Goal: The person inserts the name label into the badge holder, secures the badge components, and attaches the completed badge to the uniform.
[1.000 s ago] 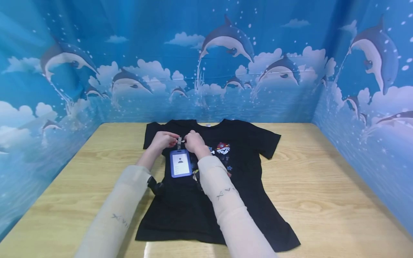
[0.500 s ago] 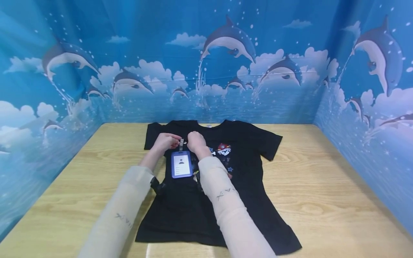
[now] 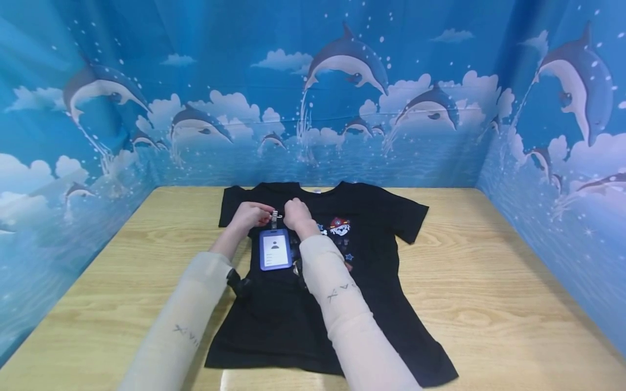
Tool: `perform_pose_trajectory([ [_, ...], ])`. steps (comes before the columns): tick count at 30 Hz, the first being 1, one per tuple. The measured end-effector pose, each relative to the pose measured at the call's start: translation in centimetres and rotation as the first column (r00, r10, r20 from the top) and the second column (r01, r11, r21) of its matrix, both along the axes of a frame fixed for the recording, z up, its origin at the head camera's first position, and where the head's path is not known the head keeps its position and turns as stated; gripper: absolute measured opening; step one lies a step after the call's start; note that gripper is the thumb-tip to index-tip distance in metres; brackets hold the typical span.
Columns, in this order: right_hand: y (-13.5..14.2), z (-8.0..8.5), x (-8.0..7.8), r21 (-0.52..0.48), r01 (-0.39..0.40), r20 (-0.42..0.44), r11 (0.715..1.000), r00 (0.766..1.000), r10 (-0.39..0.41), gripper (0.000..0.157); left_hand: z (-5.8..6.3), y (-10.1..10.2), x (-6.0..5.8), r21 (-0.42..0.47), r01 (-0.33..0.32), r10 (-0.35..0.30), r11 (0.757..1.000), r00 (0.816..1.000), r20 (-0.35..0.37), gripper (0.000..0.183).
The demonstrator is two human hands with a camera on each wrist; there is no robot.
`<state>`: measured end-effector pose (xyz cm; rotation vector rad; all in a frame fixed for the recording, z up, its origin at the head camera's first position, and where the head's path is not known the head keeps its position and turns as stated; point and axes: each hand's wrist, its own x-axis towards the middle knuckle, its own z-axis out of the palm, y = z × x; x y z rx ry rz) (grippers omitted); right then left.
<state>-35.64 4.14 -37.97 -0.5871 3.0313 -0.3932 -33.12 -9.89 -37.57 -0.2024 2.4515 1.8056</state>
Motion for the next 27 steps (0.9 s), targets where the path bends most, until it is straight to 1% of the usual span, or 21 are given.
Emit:
perform_pose_trajectory([
  [9, 0.12, 0.45, -0.18, -0.019, -0.019, -0.009, 1.000, 1.000, 0.019, 0.013, 0.25, 0.08, -0.12, -0.004, 0.010, -0.010, 1.000, 1.000, 0.000, 0.031],
  [15, 0.23, 0.04, 0.05, -0.019, -0.003, 0.032, 1.000, 0.999, 0.003, 0.016, 0.17, -0.02, -0.12, -0.004, 0.013, -0.013, 1.000, 1.000, -0.006, 0.031],
  [18, 0.23, -0.21, 0.04, -0.009, -0.008, 0.033, 1.000, 0.999, 0.009, 0.016, 0.01, -0.11, -0.11, -0.002, 0.011, -0.011, 1.000, 1.000, -0.011, 0.030],
  [24, 0.33, -0.38, -0.07, -0.013, -0.009, 0.060, 1.000, 0.998, 0.009, 0.010, 0.06, 0.03, -0.02, -0.018, 0.016, -0.016, 1.000, 1.000, 0.001, 0.030],
  [27, 0.34, -0.30, -0.25, -0.027, -0.015, 0.070, 1.000, 0.997, 0.017, 0.010, 0.19, -0.02, -0.05, -0.018, 0.013, -0.013, 1.000, 1.000, 0.003, 0.031],
])
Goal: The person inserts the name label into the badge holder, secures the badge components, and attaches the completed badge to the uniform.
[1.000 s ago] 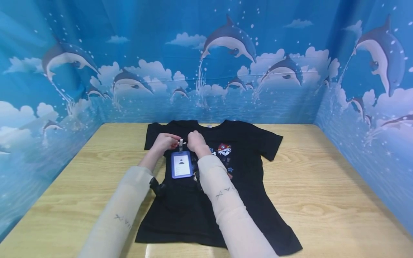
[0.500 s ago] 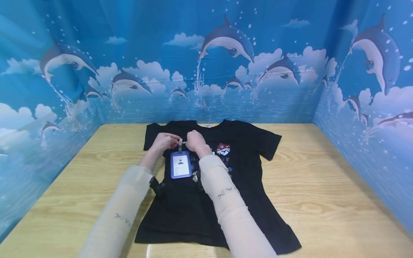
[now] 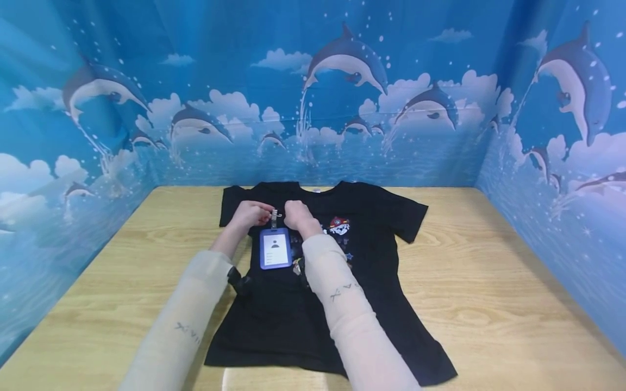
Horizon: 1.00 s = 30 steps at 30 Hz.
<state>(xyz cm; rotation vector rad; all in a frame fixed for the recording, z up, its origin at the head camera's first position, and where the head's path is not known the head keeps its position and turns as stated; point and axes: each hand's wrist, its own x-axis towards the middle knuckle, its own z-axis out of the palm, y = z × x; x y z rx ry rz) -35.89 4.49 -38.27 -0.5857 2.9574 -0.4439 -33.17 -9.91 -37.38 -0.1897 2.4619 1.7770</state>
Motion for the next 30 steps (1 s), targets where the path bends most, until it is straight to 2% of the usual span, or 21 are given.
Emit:
perform_pose_trajectory([
  [10, -0.54, 0.01, -0.35, 0.023, 0.023, 0.002, 0.999, 1.000, -0.023, 0.022, 0.09, -0.19, 0.16, 0.022, -0.005, 0.005, 1.000, 1.000, 0.007, 0.031],
  [18, -0.72, -0.06, -0.17, 0.018, 0.087, 0.024, 0.996, 0.996, -0.087, 0.019, 0.05, -0.02, 0.16, 0.025, -0.002, 0.002, 1.000, 1.000, 0.012, 0.031],
  [25, -0.77, -0.29, -0.87, 0.017, 0.068, 0.072, 0.998, 0.995, -0.069, 0.013, 0.10, 0.06, 0.14, 0.025, -0.006, 0.006, 1.000, 1.000, 0.020, 0.030],
  [30, -0.58, -0.13, -0.66, 0.002, 0.078, 0.087, 0.997, 0.993, -0.078, 0.013, -0.04, 0.15, 0.09, 0.029, -0.006, 0.006, 1.000, 1.000, 0.018, 0.030],
])
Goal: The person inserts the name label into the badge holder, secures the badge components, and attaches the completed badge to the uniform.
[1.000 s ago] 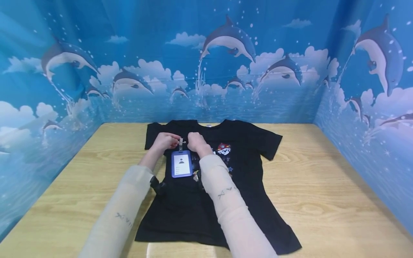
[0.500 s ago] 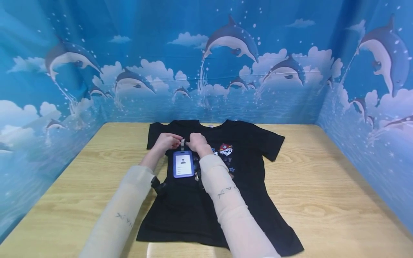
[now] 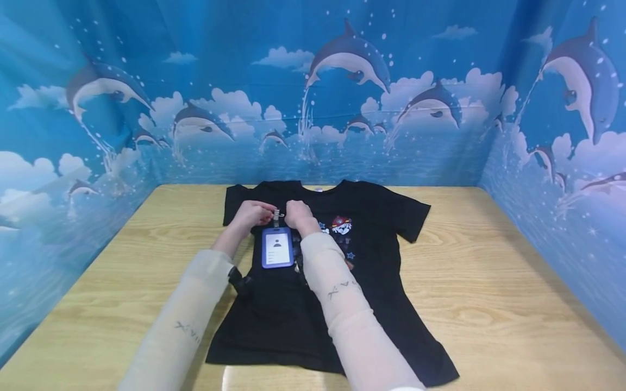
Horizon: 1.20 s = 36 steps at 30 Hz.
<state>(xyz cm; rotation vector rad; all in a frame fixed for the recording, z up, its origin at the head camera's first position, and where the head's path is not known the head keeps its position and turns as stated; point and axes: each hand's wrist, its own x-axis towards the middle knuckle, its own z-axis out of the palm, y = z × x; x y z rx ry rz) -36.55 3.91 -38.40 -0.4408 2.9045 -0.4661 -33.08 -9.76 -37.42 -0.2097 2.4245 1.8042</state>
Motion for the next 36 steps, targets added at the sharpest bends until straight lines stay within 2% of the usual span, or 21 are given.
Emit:
perform_pose_trajectory([
  [5, 0.5, 0.3, 0.4, -0.084, 0.007, -0.041, 0.996, 0.999, -0.011, 0.011, -0.1, 0.1, -0.1, 0.018, 0.005, -0.005, 1.000, 1.000, -0.003, 0.029],
  [8, 0.9, 0.3, 0.5, -0.169, 0.021, -0.026, 0.985, 0.999, -0.026, 0.011, -0.1, 0.1, -0.1, 0.017, 0.006, -0.006, 1.000, 1.000, -0.007, 0.028],
  [12, 1.4, 0.3, 0.2, -0.274, 0.058, 0.016, 0.960, 0.998, -0.056, 0.013, -0.2, 0.2, -0.1, 0.005, 0.003, -0.003, 1.000, 1.000, -0.004, 0.028],
  [18, 1.6, 0.2, -0.3, -0.405, 0.125, 0.100, 0.906, 0.991, -0.092, 0.015, 0.1, 0.2, -0.1, 0.008, -0.009, 0.009, 1.000, 1.000, -0.001, 0.029],
  [21, 1.7, 0.3, -0.2, -0.409, 0.124, 0.074, 0.904, 0.992, -0.102, 0.013, 0.2, 0.2, 0.0, 0.009, -0.010, 0.010, 1.000, 1.000, -0.005, 0.029],
  [28, 1.6, 0.4, 0.2, -0.327, 0.086, -0.061, 0.941, 0.992, -0.112, 0.013, 0.2, 0.2, 0.0, 0.009, -0.027, 0.027, 1.000, 0.999, -0.024, 0.029],
  [36, 1.3, 0.8, 0.4, -0.296, 0.113, -0.015, 0.948, 0.992, -0.123, 0.016, 0.0, 0.4, -0.3, 0.016, -0.031, 0.031, 0.999, 0.998, -0.050, 0.030],
])
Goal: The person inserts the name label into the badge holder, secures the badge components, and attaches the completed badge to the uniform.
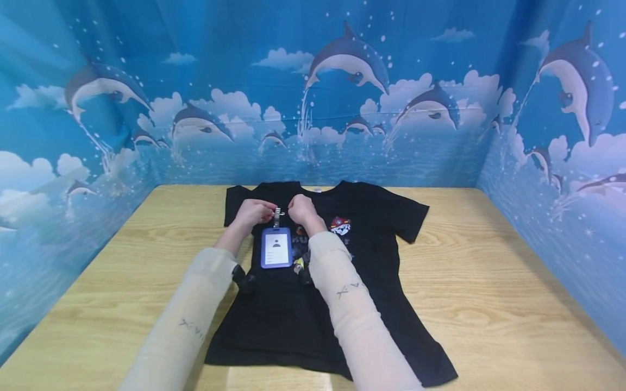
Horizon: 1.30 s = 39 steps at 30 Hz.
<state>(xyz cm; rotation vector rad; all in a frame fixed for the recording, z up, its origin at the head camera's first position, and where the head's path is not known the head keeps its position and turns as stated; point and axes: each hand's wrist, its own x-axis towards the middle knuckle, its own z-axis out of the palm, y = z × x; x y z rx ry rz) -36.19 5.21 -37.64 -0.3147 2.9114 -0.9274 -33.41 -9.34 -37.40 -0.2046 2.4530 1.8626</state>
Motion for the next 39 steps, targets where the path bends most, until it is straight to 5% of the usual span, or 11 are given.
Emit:
perform_pose_trajectory([
  [6, -0.2, 0.2, 0.0, 0.058, -0.007, 0.002, 0.998, 1.000, 0.007, 0.026, -0.2, 0.2, -0.2, 0.008, -0.014, 0.014, 1.000, 1.000, 0.002, 0.030],
  [39, -0.8, 0.5, 0.6, -0.042, 0.107, 0.010, 0.993, 0.994, -0.107, 0.023, -0.5, 1.2, -0.4, 0.040, -0.130, 0.128, 0.991, 0.991, 0.038, 0.026],
])
